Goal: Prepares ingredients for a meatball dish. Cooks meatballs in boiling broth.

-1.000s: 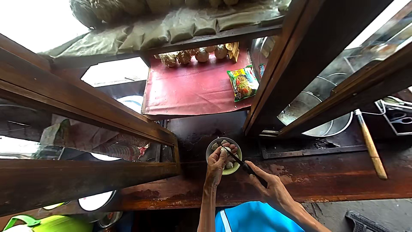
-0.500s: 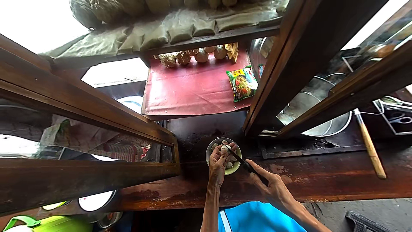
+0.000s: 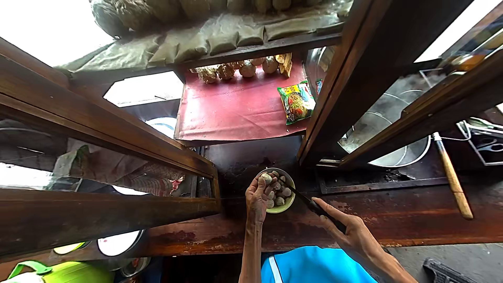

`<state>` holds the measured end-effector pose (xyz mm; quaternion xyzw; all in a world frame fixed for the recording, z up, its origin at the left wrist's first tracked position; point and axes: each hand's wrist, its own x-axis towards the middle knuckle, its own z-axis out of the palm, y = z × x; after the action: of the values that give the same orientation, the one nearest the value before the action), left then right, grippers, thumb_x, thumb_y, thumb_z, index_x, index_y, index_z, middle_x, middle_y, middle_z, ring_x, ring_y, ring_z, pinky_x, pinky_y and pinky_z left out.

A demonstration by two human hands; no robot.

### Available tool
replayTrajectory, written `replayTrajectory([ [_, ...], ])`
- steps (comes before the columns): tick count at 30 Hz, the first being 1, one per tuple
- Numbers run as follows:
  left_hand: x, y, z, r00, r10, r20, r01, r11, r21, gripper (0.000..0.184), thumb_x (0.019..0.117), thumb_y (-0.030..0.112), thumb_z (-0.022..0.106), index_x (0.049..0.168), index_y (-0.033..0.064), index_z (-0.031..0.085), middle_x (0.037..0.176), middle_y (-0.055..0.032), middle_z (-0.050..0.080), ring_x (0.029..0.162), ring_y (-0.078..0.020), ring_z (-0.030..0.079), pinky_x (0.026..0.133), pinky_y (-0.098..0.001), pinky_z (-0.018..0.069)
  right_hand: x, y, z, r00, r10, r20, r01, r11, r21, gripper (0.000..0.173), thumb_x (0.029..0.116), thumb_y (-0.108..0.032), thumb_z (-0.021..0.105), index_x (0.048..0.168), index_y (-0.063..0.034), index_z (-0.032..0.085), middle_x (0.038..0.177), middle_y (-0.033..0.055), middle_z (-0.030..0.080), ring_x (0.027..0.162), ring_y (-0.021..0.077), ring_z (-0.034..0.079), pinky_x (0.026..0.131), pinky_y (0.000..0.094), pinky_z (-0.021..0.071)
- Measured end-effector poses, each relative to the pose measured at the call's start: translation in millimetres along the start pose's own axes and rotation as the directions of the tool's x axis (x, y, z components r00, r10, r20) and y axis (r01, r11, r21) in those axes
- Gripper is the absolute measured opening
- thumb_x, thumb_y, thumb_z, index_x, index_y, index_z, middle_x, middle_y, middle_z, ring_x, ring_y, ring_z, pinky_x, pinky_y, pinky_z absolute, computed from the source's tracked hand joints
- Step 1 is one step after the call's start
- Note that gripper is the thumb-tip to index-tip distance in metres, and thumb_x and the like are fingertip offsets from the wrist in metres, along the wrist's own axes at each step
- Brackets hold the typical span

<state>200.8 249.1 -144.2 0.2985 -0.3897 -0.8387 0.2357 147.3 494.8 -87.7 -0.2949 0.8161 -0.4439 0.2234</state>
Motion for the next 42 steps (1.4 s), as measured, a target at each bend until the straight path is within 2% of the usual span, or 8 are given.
replayTrajectory([
  [8, -4, -2, 10, 0.996, -0.062, 0.069, 0.056, 0.994, 0.095, 0.041, 0.1128, 0.015, 0.03, 0.128, -0.0091, 0.059, 0.112, -0.0159, 0.071, 0.092, -0.0196, 0.072, 0.085, -0.0351, 0.0613, 13, 10, 13, 0.994, -0.105, -0.023, 0.101, 0.987, -0.123, 0.045, 0.1018, -0.027, 0.052, 0.146, -0.0223, 0.061, 0.099, 0.0027, 0.077, 0.074, 0.007, 0.067, 0.07, 0.0273, 0.0558],
  [16, -8, -17, 13, 0.992, -0.057, 0.117, 0.041, 0.991, 0.13, 0.036, 0.11, 0.01, 0.033, 0.117, -0.0078, 0.064, 0.108, -0.0142, 0.071, 0.094, -0.0208, 0.072, 0.088, -0.0374, 0.061, 16, 18, 30, 0.996, -0.082, -0.037, 0.078, 0.991, -0.107, 0.046, 0.102, -0.026, 0.053, 0.147, -0.0197, 0.06, 0.096, 0.0042, 0.076, 0.072, 0.0092, 0.067, 0.069, 0.0287, 0.0565],
  [25, -4, -10, 19, 0.996, -0.087, -0.023, 0.087, 0.996, 0.018, 0.038, 0.1119, 0.01, 0.031, 0.121, -0.011, 0.06, 0.106, -0.0167, 0.073, 0.088, -0.0226, 0.075, 0.085, -0.0365, 0.0624, 9, 23, 35, 0.995, -0.093, -0.047, 0.085, 0.986, -0.142, 0.046, 0.1011, -0.026, 0.053, 0.146, -0.0209, 0.061, 0.093, 0.0047, 0.076, 0.072, 0.0118, 0.068, 0.068, 0.0305, 0.0569],
  [30, -8, -17, 18, 0.996, -0.086, -0.035, 0.088, 0.994, 0.067, 0.037, 0.1122, 0.011, 0.031, 0.119, -0.011, 0.06, 0.111, -0.0179, 0.072, 0.097, -0.022, 0.073, 0.092, -0.0347, 0.0596, 18, 28, 45, 0.991, -0.115, -0.072, 0.101, 0.979, -0.175, 0.046, 0.1011, -0.025, 0.053, 0.146, -0.0204, 0.061, 0.089, 0.0066, 0.075, 0.07, 0.0171, 0.068, 0.066, 0.036, 0.0575],
  [33, -9, -14, 9, 0.996, -0.078, 0.044, 0.072, 0.991, 0.11, 0.034, 0.109, 0.005, 0.033, 0.128, -0.013, 0.056, 0.119, -0.0177, 0.068, 0.106, -0.0196, 0.069, 0.099, -0.0326, 0.0549, 22, 28, 47, 0.991, -0.116, -0.068, 0.102, 0.977, -0.186, 0.046, 0.1009, -0.025, 0.053, 0.145, -0.0198, 0.061, 0.09, 0.0076, 0.075, 0.07, 0.0184, 0.068, 0.066, 0.037, 0.0573],
  [37, -7, -13, 9, 0.996, -0.092, -0.005, 0.092, 0.988, 0.127, 0.029, 0.1077, 0.002, 0.039, 0.123, -0.0123, 0.059, 0.106, -0.0162, 0.071, 0.098, -0.0184, 0.071, 0.094, -0.0318, 0.0572, 18, 31, 44, 0.994, -0.1, -0.036, 0.092, 0.979, -0.183, 0.046, 0.1012, -0.027, 0.052, 0.146, -0.0216, 0.06, 0.092, 0.0066, 0.076, 0.072, 0.0169, 0.07, 0.068, 0.0366, 0.0581],
  [40, -3, -14, 6, 0.997, 0.038, -0.068, -0.008, 0.921, 0.39, 0.028, 0.1072, 0.007, 0.047, 0.127, -0.0097, 0.06, 0.11, -0.0144, 0.069, 0.098, -0.0133, 0.069, 0.091, -0.0279, 0.0568, 5, 28, 27, 1.0, 0.006, 0.012, -0.004, 0.993, -0.121, 0.046, 0.1011, -0.027, 0.052, 0.146, -0.0227, 0.061, 0.091, 0.0061, 0.076, 0.071, 0.0145, 0.069, 0.067, 0.0374, 0.057],
  [42, 2, -21, -5, 0.97, 0.244, -0.004, -0.158, 0.639, 0.753, 0.032, 0.1028, 0.012, 0.057, 0.128, -0.0072, 0.063, 0.119, -0.0191, 0.069, 0.109, -0.0205, 0.068, 0.098, -0.0346, 0.0539, -5, 28, 14, 0.998, 0.06, -0.008, -0.06, 0.994, -0.088, 0.046, 0.0999, -0.025, 0.054, 0.145, -0.0187, 0.061, 0.095, 0.0096, 0.077, 0.073, 0.0174, 0.07, 0.068, 0.0414, 0.058],
])
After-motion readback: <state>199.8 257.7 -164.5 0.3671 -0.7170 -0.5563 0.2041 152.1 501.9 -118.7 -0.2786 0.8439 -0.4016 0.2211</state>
